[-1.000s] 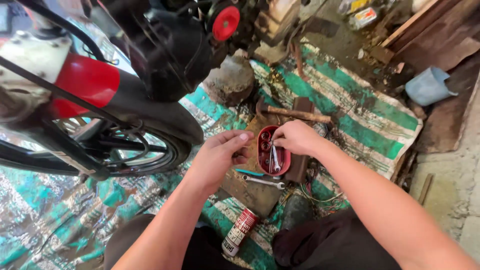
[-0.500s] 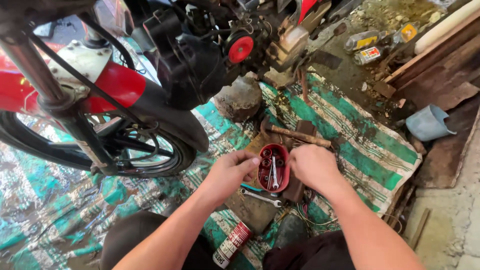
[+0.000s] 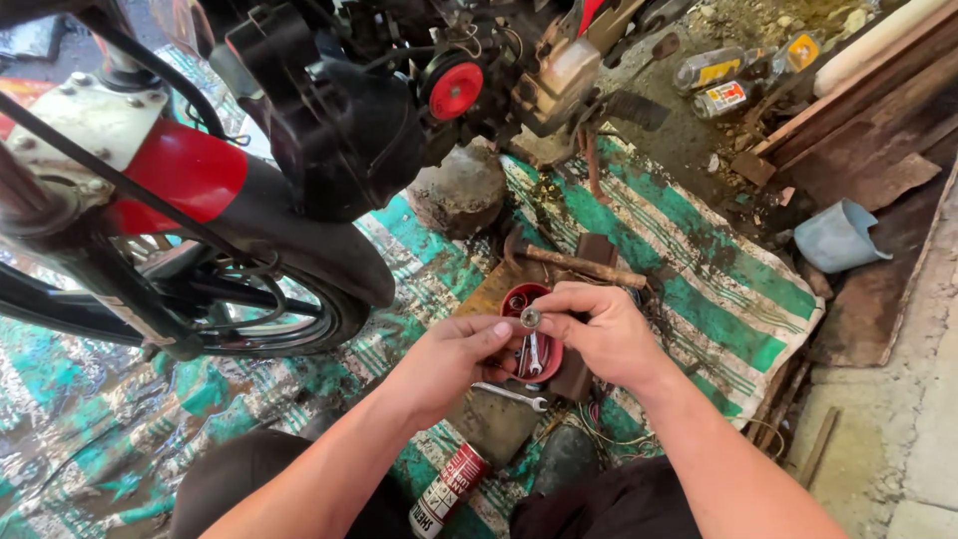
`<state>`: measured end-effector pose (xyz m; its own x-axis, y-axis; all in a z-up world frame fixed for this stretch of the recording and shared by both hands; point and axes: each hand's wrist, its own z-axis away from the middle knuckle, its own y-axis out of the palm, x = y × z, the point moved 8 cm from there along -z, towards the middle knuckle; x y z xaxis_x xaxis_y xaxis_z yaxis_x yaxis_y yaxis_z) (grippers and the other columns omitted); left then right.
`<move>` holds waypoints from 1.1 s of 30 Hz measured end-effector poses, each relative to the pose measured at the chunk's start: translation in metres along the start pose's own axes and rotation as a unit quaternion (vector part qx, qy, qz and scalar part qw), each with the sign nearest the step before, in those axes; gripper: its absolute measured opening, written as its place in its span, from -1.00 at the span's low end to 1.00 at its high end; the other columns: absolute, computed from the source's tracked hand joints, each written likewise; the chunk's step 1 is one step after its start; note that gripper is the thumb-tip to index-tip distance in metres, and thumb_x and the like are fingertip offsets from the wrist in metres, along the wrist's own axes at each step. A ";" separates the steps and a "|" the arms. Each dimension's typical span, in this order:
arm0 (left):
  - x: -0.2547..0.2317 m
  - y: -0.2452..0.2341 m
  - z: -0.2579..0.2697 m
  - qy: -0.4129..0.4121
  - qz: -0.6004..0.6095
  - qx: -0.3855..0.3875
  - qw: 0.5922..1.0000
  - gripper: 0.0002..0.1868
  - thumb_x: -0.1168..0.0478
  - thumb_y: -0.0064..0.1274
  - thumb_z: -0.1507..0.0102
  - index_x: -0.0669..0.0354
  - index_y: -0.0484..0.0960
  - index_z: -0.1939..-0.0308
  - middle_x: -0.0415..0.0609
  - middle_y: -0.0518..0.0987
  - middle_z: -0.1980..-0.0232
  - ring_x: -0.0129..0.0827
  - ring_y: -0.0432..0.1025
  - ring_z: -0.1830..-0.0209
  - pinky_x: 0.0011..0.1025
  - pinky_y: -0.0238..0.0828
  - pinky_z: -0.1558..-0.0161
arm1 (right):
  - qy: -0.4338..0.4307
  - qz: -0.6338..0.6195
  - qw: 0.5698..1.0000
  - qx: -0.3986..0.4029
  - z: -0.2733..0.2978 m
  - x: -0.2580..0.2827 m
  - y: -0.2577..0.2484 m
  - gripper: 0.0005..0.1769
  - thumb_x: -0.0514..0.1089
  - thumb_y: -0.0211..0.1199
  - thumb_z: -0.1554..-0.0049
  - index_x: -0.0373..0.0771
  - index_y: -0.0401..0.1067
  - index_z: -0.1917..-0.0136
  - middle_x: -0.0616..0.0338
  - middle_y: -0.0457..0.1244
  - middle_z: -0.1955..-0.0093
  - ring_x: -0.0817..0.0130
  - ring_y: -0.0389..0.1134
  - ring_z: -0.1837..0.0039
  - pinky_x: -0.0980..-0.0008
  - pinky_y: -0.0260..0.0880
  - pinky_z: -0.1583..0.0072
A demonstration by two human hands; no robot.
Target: The person sits on a tarp in a cluttered workshop and works on a red motorcycle. They handle small metal parts and tools from a red container, then use a wrench to tighten a bolt on the motorcycle's engine area.
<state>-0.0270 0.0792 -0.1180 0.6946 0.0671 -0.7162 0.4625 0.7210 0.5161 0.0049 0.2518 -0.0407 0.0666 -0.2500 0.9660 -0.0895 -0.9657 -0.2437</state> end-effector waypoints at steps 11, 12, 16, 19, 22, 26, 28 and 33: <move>-0.014 0.012 0.012 0.052 0.085 0.017 0.995 -0.56 0.28 0.40 -0.31 0.47 0.79 -0.23 0.08 0.73 0.20 -0.37 0.66 0.26 -0.45 0.72 0.16 | -0.047 -0.032 0.998 0.029 0.005 0.020 0.012 -0.89 -0.24 0.54 -0.20 -0.26 0.78 -0.01 0.27 0.29 0.31 0.55 0.25 0.21 0.43 0.35 0.06; -0.014 0.012 0.012 0.048 0.093 0.020 0.994 -0.55 0.27 0.41 -0.31 0.48 0.79 -0.23 0.08 0.73 0.21 -0.38 0.65 0.28 -0.47 0.72 0.18 | -0.047 -0.019 0.998 0.024 0.004 0.025 0.012 -0.88 -0.22 0.54 -0.20 -0.27 0.78 -0.02 0.25 0.29 0.31 0.53 0.25 0.21 0.42 0.35 0.07; -0.004 0.006 0.007 0.033 0.108 0.023 0.993 -0.55 0.25 0.45 -0.29 0.51 0.80 -0.17 0.12 0.74 0.23 -0.38 0.64 0.33 -0.45 0.72 0.21 | -0.032 0.014 0.999 0.007 0.010 0.040 0.011 -0.78 -0.21 0.58 -0.17 -0.29 0.74 -0.09 0.27 0.27 0.33 0.53 0.25 0.21 0.40 0.33 0.08; 0.000 0.004 0.005 0.028 0.111 0.018 0.993 -0.57 0.24 0.45 -0.29 0.51 0.80 -0.15 0.12 0.73 0.24 -0.38 0.63 0.35 -0.45 0.72 0.24 | -0.057 0.090 0.994 0.000 0.012 0.057 0.013 -0.80 -0.22 0.54 -0.17 -0.27 0.74 -0.08 0.18 0.26 0.37 0.46 0.24 0.27 0.33 0.33 0.15; -0.007 0.006 0.008 0.041 0.090 0.010 0.995 -0.61 0.21 0.46 -0.29 0.48 0.83 -0.07 0.05 0.64 0.40 -0.40 0.58 0.42 -0.49 0.69 0.28 | -0.059 0.119 0.991 -0.001 0.016 0.060 0.014 -0.80 -0.19 0.55 -0.16 -0.25 0.74 -0.08 0.19 0.25 0.39 0.47 0.25 0.30 0.34 0.33 0.18; -0.008 0.005 0.009 0.049 0.063 0.006 0.997 -0.63 0.20 0.46 -0.29 0.48 0.84 -0.02 0.04 0.65 0.40 -0.40 0.59 0.40 -0.49 0.68 0.28 | -0.068 0.125 0.990 0.007 0.017 0.061 0.012 -0.77 -0.15 0.56 -0.16 -0.23 0.74 -0.09 0.21 0.27 0.40 0.45 0.25 0.32 0.34 0.32 0.19; -0.012 0.005 0.008 0.069 0.002 0.012 0.998 -0.66 0.20 0.45 -0.31 0.46 0.85 0.00 0.03 0.65 0.42 -0.41 0.58 0.40 -0.49 0.67 0.29 | -0.070 0.101 0.992 0.033 0.019 0.057 0.012 -0.67 -0.12 0.53 -0.16 -0.23 0.72 -0.18 0.21 0.29 0.38 0.45 0.26 0.30 0.31 0.32 0.19; -0.015 0.005 0.014 0.072 -0.023 0.016 0.997 -0.69 0.18 0.40 -0.35 0.44 0.85 0.04 0.05 0.65 0.41 -0.41 0.58 0.41 -0.50 0.66 0.31 | -0.072 0.084 0.992 0.066 0.015 0.066 0.013 -0.74 -0.18 0.44 -0.23 -0.21 0.74 -0.18 0.19 0.29 0.36 0.43 0.27 0.31 0.31 0.35 0.20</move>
<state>-0.0274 0.0721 -0.0986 0.5867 0.1352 -0.7985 0.5106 0.7035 0.4943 0.0233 0.2213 0.0185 0.2030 -0.4072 0.8905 0.0194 -0.9076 -0.4195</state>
